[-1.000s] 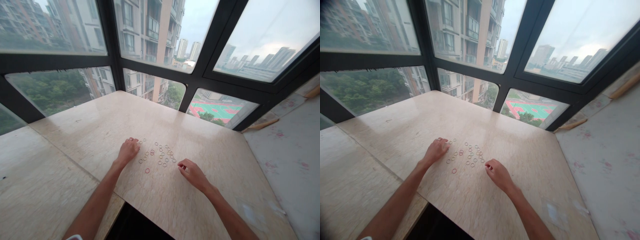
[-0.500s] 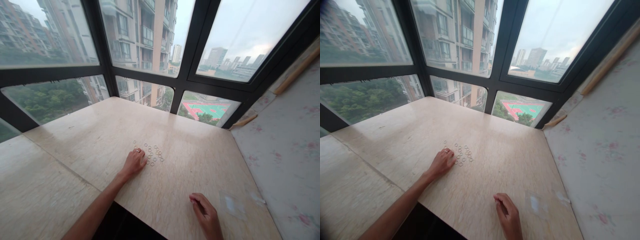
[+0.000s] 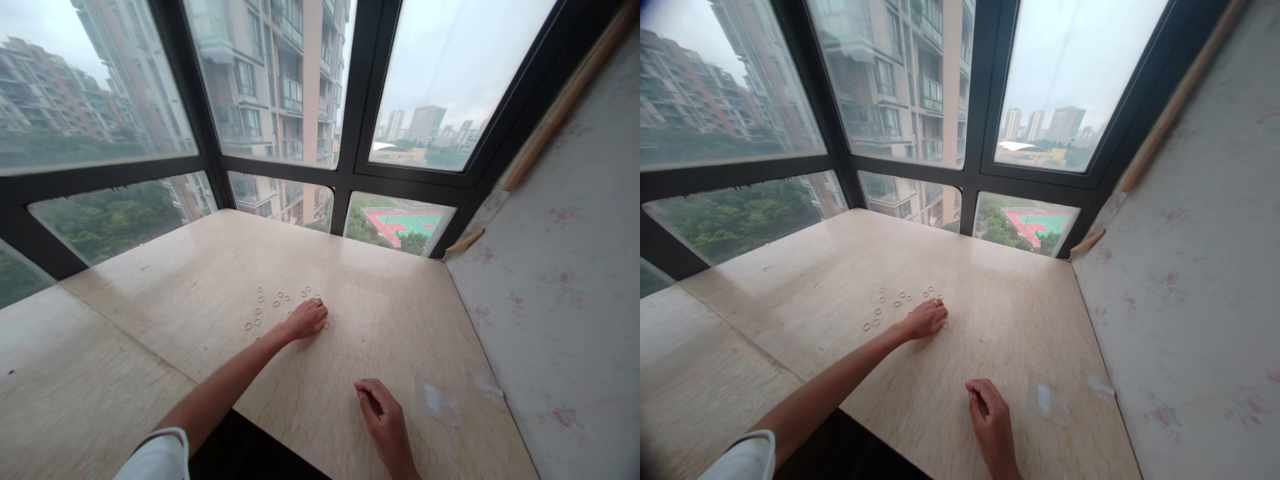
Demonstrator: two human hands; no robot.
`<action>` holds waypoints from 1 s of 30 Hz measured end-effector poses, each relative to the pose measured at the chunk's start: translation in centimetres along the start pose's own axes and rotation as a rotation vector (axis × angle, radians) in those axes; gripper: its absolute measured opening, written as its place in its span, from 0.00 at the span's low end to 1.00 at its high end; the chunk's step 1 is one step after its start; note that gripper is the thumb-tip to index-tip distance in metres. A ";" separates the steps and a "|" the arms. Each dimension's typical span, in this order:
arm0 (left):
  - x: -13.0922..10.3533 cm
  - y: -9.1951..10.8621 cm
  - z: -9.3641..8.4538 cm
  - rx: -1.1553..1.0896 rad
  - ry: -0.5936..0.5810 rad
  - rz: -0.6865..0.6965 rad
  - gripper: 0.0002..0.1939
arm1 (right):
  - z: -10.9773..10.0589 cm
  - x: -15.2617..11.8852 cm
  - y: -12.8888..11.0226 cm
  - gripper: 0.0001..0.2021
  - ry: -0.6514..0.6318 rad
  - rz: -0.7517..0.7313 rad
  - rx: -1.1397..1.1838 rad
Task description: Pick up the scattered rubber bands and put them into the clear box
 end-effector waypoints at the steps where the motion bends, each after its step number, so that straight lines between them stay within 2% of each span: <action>1: -0.6 -0.2 -0.3 -0.011 -0.020 0.022 0.09 | 0.0 0.0 0.0 0.11 -0.005 -0.002 0.005; 3: -2.2 -1.4 -1.0 -0.011 -0.051 0.020 0.09 | 0.0 0.0 -0.1 0.11 -0.020 0.000 0.012; 5: -4.0 -3.7 -1.8 0.026 -0.060 -0.049 0.09 | 0.0 -0.1 -0.1 0.11 -0.035 0.002 0.015; 11: -8.0 -12.4 -4.8 0.223 0.009 -0.492 0.12 | 0.0 -0.2 0.2 0.11 -0.048 -0.004 0.019; 14: -9.4 -14.8 -6.2 0.254 0.052 -0.648 0.15 | 0.0 -0.3 0.4 0.10 -0.044 -0.001 0.022; 17: -11.0 -15.9 -7.0 0.268 0.062 -0.741 0.16 | 0.1 -0.3 0.6 0.10 -0.051 0.006 0.021; 20: -12.7 -16.4 -7.1 0.269 0.032 -0.801 0.14 | 0.2 -0.4 0.8 0.10 -0.057 0.008 0.015; 23: -13.9 -15.5 -6.9 0.243 0.018 -0.789 0.14 | 0.1 -0.4 0.9 0.10 -0.049 0.001 0.006; 26: -14.1 -12.9 -6.1 0.176 0.003 -0.691 0.12 | 0.1 -0.3 0.9 0.10 -0.047 -0.016 -0.004; 29: -13.4 -9.0 -5.0 0.072 -0.019 -0.534 0.11 | 0.0 -0.3 0.8 0.10 -0.042 -0.029 -0.014; 30: -13.0 -7.5 -4.7 0.011 -0.027 -0.442 0.12 | -0.1 -0.3 0.7 0.10 -0.041 -0.028 -0.017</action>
Point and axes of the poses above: each hand's wrist, its own x-axis towards the middle knuckle, its own z-axis out of the palm, y = z × x, the point moved 4 cm from there along x, towards the middle knuckle, and after that the axes turned 11 degrees about y, right-handed, at the moved point
